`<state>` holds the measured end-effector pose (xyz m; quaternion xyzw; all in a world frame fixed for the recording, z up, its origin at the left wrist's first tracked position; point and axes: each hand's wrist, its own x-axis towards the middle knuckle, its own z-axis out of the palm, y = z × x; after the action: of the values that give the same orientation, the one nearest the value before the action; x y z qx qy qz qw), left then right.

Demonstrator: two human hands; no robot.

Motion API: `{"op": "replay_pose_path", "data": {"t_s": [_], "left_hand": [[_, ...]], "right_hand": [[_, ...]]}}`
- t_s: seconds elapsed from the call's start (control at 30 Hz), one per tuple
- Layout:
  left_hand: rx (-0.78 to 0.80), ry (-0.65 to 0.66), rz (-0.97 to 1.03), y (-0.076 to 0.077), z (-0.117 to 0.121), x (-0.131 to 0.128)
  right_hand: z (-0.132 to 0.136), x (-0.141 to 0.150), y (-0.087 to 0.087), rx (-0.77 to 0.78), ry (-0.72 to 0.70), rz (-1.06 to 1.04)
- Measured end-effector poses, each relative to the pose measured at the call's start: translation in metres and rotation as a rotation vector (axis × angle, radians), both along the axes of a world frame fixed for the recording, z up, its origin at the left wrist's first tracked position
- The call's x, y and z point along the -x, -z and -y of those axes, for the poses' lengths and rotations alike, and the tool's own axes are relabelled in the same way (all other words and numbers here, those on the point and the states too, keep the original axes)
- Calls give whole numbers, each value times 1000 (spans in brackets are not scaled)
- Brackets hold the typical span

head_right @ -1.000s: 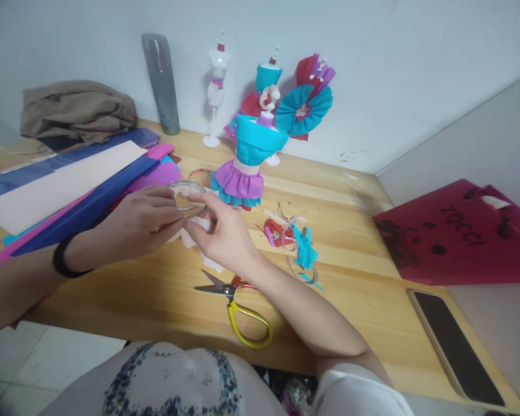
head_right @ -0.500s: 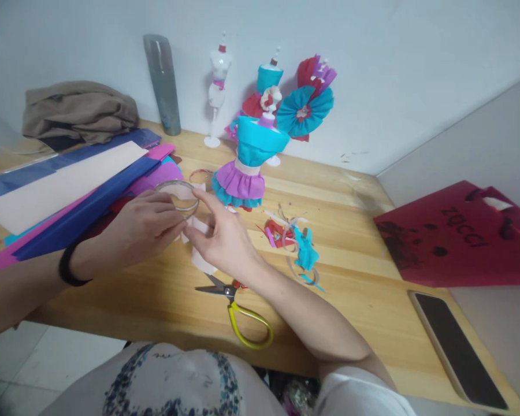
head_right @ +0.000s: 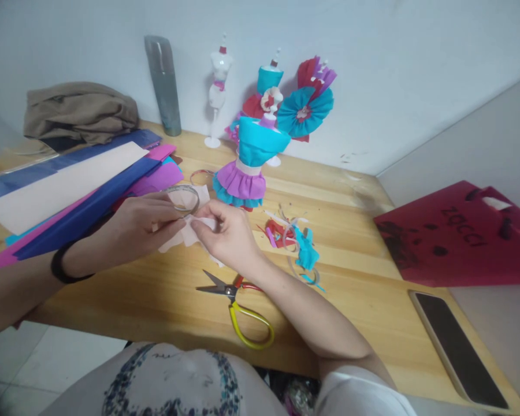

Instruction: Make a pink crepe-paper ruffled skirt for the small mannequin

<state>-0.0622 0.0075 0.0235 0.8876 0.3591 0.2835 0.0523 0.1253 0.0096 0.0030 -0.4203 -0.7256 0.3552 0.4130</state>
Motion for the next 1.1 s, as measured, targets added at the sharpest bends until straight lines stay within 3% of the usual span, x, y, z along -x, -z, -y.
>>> {"op": "replay_pose_path", "data": {"t_s": [0.23,0.5,1.1], "left_hand": [[5,12,-3,2,-1,-1],[25,55,-4,0,0,-1],[102,146,54,-7,2,-3]], "right_hand": [[1,-2,0,-42,-113,-65],[-4,-2,3,2,9,-27],[-6,-4,0,-15,29,-25]]}}
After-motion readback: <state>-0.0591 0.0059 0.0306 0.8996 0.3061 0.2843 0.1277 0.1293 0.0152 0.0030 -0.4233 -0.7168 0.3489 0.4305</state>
